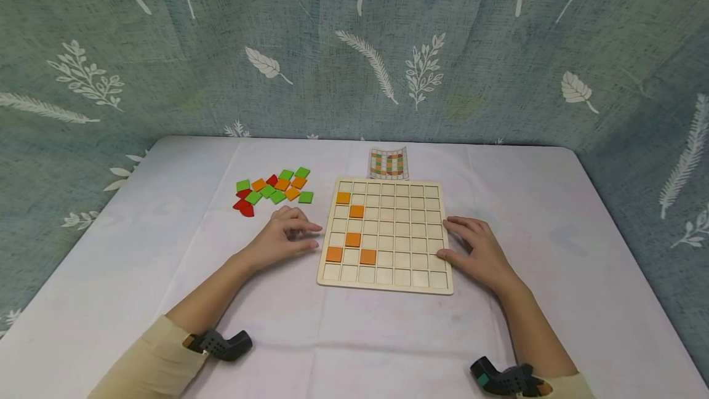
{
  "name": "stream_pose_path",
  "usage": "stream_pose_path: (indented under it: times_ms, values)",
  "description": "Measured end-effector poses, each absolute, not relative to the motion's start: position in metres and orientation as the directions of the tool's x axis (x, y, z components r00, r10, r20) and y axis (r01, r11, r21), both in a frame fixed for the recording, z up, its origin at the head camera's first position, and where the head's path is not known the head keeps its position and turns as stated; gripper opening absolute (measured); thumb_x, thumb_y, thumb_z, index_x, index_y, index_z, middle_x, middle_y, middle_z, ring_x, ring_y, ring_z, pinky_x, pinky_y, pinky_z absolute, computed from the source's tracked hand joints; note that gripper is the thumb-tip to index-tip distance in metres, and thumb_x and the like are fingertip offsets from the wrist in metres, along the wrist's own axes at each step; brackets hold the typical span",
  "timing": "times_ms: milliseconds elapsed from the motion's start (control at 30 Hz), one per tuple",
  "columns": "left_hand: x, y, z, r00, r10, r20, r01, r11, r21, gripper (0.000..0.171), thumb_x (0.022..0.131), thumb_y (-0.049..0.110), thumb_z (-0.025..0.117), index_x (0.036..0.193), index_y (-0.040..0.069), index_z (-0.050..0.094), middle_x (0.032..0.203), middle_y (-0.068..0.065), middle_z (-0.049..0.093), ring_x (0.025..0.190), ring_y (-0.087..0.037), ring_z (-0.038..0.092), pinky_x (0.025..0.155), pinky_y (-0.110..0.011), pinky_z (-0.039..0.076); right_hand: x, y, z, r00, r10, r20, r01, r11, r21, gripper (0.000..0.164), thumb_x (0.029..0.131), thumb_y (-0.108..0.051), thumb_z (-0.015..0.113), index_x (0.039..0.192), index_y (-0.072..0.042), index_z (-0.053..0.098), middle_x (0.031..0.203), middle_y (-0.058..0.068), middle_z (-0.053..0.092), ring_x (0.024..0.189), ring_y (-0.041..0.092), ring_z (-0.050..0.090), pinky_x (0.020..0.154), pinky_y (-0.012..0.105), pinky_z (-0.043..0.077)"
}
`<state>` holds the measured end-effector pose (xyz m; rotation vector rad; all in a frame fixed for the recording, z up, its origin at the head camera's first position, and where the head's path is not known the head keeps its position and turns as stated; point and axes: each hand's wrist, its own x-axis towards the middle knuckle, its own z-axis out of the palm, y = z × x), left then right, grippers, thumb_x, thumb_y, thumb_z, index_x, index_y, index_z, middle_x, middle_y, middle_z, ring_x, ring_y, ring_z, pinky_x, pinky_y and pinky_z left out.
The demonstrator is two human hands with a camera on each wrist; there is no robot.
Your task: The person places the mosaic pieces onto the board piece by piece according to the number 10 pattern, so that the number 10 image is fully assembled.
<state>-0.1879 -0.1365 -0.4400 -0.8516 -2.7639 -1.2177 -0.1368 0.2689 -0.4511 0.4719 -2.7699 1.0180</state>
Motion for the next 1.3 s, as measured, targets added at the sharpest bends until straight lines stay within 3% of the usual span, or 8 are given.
stream_pose_path:
  times_ms: [433,633,867,1300]
  values:
    - [-0.218,-0.156,-0.433,-0.915,0.343,0.213,0.392,0.627,0.673,0.032,0.078,0.026,0.078,0.108,0.016,0.072,0.088,-0.003,0.054,0.092,-0.019,0.041,0.082,-0.04,0.029,-0.137,0.27,-0.454,-0.937,-0.243,0.252,-0.348,0.715,-0.606,0.061,0.077,-0.025,0.078,0.129,-0.001,0.056,0.133,0.017,0.049,0.124,0.036,0.036,0.097,0.057,0.029]
    - [-0.233,-0.157,-0.437,-0.923,0.302,0.238,0.384,0.701,0.601,0.037,0.079,0.025,0.076,0.113,0.011,0.07,0.089,-0.005,0.054,0.091,-0.023,0.039,0.084,-0.042,0.023,-0.138,0.27,-0.454,-0.94,-0.238,0.246,-0.34,0.718,-0.607,0.062,0.077,-0.026,0.078,0.128,-0.001,0.056,0.134,0.017,0.05,0.124,0.036,0.035,0.097,0.058,0.029]
    - [-0.244,-0.158,-0.439,-0.943,0.266,0.198,0.332,0.77,0.545,0.039,0.082,0.028,0.072,0.116,0.009,0.069,0.097,-0.008,0.055,0.094,-0.026,0.04,0.086,-0.045,0.024,-0.139,0.269,-0.453,-0.938,-0.241,0.248,-0.344,0.718,-0.605,0.062,0.076,-0.026,0.078,0.128,0.0,0.057,0.133,0.017,0.05,0.124,0.036,0.036,0.097,0.057,0.029]
    - [-0.247,-0.154,-0.439,-0.916,0.332,0.225,0.401,0.781,0.479,0.026,0.079,0.032,0.075,0.095,0.011,0.073,0.089,-0.002,0.057,0.093,-0.022,0.042,0.087,-0.043,0.024,-0.138,0.27,-0.451,-0.935,-0.244,0.257,-0.352,0.712,-0.607,0.06,0.077,-0.025,0.078,0.128,-0.001,0.057,0.133,0.017,0.05,0.124,0.036,0.036,0.097,0.058,0.029]
